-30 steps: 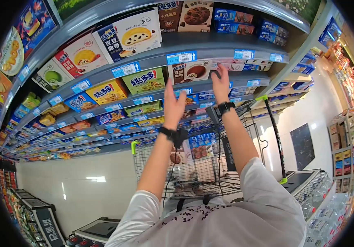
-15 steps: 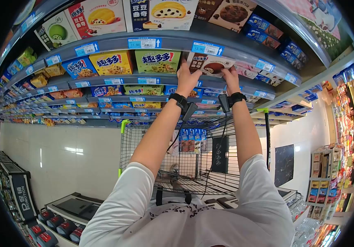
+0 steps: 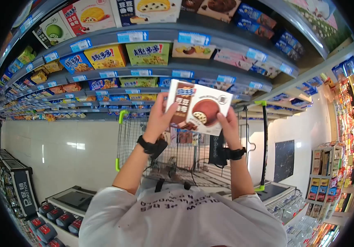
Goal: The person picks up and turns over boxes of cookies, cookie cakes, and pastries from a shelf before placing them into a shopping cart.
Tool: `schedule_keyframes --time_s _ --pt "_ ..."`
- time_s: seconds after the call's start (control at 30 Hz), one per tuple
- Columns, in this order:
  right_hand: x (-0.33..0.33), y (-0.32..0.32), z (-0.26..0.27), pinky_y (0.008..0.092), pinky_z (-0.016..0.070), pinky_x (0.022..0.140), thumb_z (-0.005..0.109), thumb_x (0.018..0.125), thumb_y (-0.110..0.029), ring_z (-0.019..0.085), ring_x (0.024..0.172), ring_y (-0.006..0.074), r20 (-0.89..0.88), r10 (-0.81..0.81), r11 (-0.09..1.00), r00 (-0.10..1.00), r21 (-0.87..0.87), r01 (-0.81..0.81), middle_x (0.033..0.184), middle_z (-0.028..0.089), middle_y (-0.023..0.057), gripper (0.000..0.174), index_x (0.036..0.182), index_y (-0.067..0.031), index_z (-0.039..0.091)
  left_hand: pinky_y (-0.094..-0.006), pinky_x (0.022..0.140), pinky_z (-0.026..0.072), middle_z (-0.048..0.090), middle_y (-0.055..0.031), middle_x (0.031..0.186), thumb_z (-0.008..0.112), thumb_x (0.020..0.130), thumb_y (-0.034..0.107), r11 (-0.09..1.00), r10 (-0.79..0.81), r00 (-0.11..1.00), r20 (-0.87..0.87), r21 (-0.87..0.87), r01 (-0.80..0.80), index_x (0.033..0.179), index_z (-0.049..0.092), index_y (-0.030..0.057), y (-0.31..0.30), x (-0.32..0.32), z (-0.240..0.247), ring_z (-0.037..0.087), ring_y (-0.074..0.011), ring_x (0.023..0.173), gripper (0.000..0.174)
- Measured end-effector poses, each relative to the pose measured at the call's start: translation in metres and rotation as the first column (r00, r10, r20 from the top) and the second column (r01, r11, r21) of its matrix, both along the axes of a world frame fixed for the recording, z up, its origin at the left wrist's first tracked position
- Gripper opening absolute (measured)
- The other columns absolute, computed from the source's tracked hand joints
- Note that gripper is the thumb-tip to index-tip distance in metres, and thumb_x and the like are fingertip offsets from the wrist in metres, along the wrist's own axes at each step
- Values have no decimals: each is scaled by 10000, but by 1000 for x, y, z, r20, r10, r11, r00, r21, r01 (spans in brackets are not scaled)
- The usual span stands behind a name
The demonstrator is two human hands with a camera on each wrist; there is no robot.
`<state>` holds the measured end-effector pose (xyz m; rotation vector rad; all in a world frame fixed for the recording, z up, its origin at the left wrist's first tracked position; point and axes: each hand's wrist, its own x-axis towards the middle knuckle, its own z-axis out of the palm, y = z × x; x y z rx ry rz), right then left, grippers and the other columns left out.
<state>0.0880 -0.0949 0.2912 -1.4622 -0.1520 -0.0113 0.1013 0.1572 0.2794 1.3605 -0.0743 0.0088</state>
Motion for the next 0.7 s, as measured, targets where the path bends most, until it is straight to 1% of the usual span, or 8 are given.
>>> schedule_keyframes --time_s 0.1,0.13,0.33,0.4,0.47,0.53,0.6,0.7 --pt "-44 20 -13 264 408 927 536 974 -182 509 1058 110 -117 19 999 993 50 -13 1182 564 55 353 1264 8 469 -279 904 445 560 -68 1177 548 963 207 996 51 998 -46 75 -47 1285 427 21 10 -47 -34 526 -112 1054 392" --pt "-54 21 -15 266 398 938 528 977 -175 503 1073 111 -152 67 996 986 60 -58 1198 560 57 372 1294 6 456 -285 916 446 566 -73 1176 548 960 203 995 50 992 -113 -80 -59 1291 434 20 10 -65 -24 533 -125 1057 395" --pt "-101 38 -10 273 365 992 491 993 -173 479 1155 134 -319 237 969 918 141 -201 1275 527 50 399 1349 -7 424 -270 888 465 592 -64 1138 542 955 166 993 120 973 -198 36 -115 1277 456 7 41 -121 29 558 -122 1043 370" --pt "-103 42 -2 285 379 988 536 971 -148 489 1153 132 -216 298 952 930 143 -271 1287 525 58 445 1366 -11 384 -273 893 468 588 -56 1149 552 954 160 994 93 973 -212 -36 -103 1284 451 18 52 -125 38 559 -116 1038 372" --pt "-106 44 8 291 407 962 598 935 -121 508 1134 124 -103 355 933 929 102 -346 1260 542 60 466 1343 -16 401 -289 903 470 581 -49 1164 578 945 159 999 34 999 25 22 -35 1292 441 25 65 -132 40 556 -118 1046 397" --pt "-107 37 10 282 499 837 678 877 -114 615 986 132 -138 353 909 926 -183 -374 1116 635 78 445 1258 -4 475 -296 928 455 575 -43 1179 598 936 158 997 -59 997 -55 -61 56 1307 425 32 85 -148 44 549 -124 1071 429" --pt "-108 47 13 279 510 819 693 864 -111 631 960 138 -91 345 908 934 -221 -357 1081 654 92 434 1235 4 499 -303 934 449 577 -50 1184 595 936 151 997 -52 997 65 69 47 1306 425 40 104 -158 34 547 -132 1095 423" --pt "-114 73 30 265 497 836 674 874 -99 616 998 132 -127 392 885 911 -218 -411 1105 650 79 446 1267 -7 482 -278 923 447 571 -73 1216 596 932 136 998 0 998 57 -57 3 1334 409 20 117 -165 20 549 -116 1080 458"
